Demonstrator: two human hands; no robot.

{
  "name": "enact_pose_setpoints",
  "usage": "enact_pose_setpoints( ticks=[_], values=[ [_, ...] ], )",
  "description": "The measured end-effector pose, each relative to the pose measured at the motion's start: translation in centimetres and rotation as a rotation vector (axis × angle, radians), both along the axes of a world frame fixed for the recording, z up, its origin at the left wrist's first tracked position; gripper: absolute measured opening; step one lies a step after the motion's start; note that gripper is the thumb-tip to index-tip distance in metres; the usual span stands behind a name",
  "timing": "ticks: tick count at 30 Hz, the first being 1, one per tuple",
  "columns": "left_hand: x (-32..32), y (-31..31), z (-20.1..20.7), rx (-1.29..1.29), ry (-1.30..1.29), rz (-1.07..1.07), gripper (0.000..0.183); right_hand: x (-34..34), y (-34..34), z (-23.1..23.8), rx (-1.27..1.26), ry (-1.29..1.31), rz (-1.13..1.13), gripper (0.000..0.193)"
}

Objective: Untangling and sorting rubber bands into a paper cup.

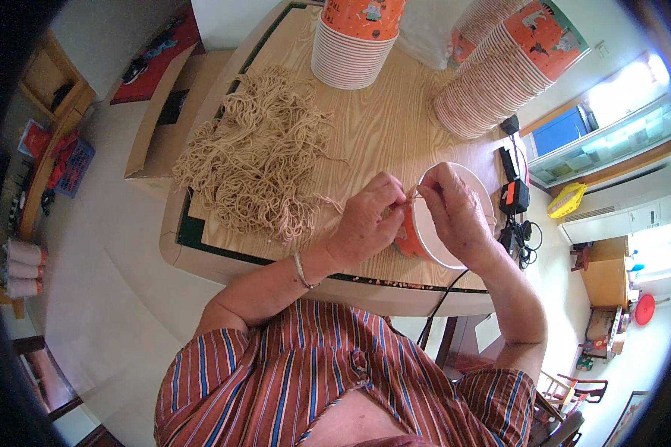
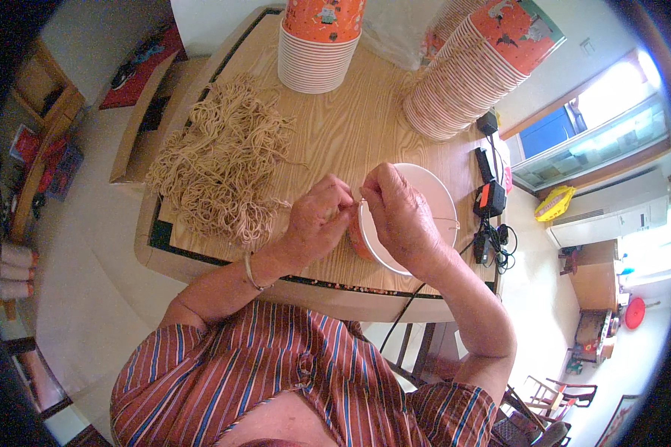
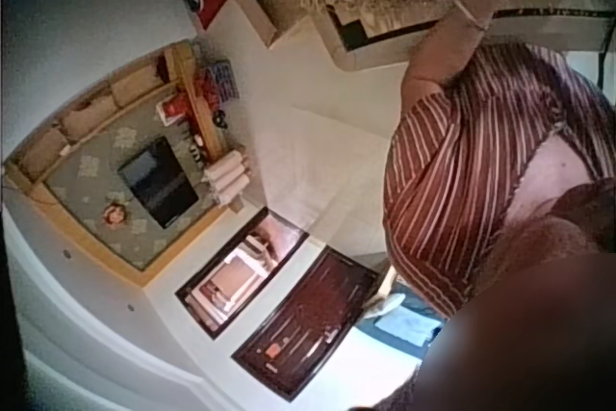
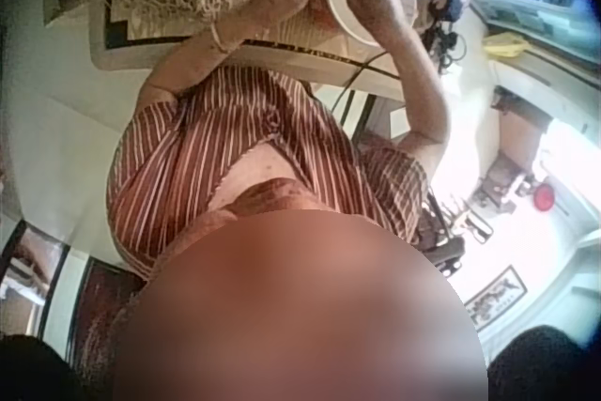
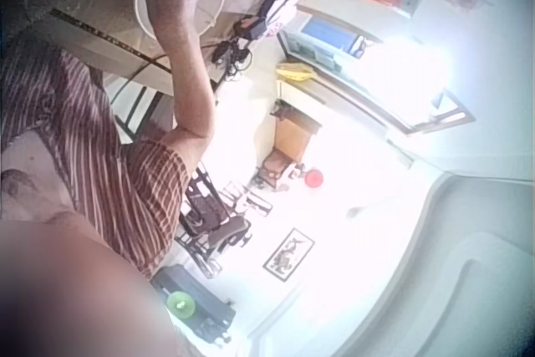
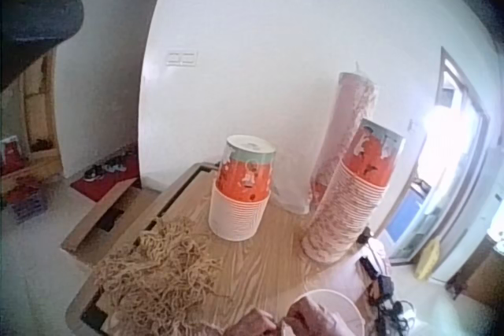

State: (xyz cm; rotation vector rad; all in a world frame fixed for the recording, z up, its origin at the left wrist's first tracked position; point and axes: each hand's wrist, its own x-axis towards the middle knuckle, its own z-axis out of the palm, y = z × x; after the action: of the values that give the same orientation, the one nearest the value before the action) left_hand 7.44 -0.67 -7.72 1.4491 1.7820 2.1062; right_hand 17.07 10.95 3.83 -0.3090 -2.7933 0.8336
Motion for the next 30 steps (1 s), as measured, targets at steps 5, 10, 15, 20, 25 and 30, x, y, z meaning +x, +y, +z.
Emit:
enact_pose_setpoints(
  ticks=[5,10,15,20,25,30],
  values=[
    [0.3,-0.1,0.1,-0.016,-0.045,-0.016,0.012,-0.1,0.0,-0.2,-0.013,0.009,0.001,0.011],
    [-0.5,-0.6,0.7,-0.126,-0.083,-0.041,0.013,-0.1,0.6,-0.1,-0.012,0.020,0.019,0.011],
    [-0.7,-1.0,1.7,-0.054,-0.252,-0.179,0.018,-0.3,0.6,0.2,0.001,-0.018,0.066,0.010],
    [-1.2,-0.3,0.8,-0.021,-0.269,-0.295,0.018,-0.6,0.7,0.1,-0.040,-0.048,0.074,0.013],
    [-1.7,-0.1,0.5,-0.041,-0.321,-0.334,0.012,-0.9,1.5,1.0,-0.165,-0.155,0.017,0.018],
    [-1.6,-0.1,0.6,-0.069,-0.392,-0.344,0.009,-0.2,3.1,0.8,-0.272,-0.275,0.008,0.012]
  ],
)
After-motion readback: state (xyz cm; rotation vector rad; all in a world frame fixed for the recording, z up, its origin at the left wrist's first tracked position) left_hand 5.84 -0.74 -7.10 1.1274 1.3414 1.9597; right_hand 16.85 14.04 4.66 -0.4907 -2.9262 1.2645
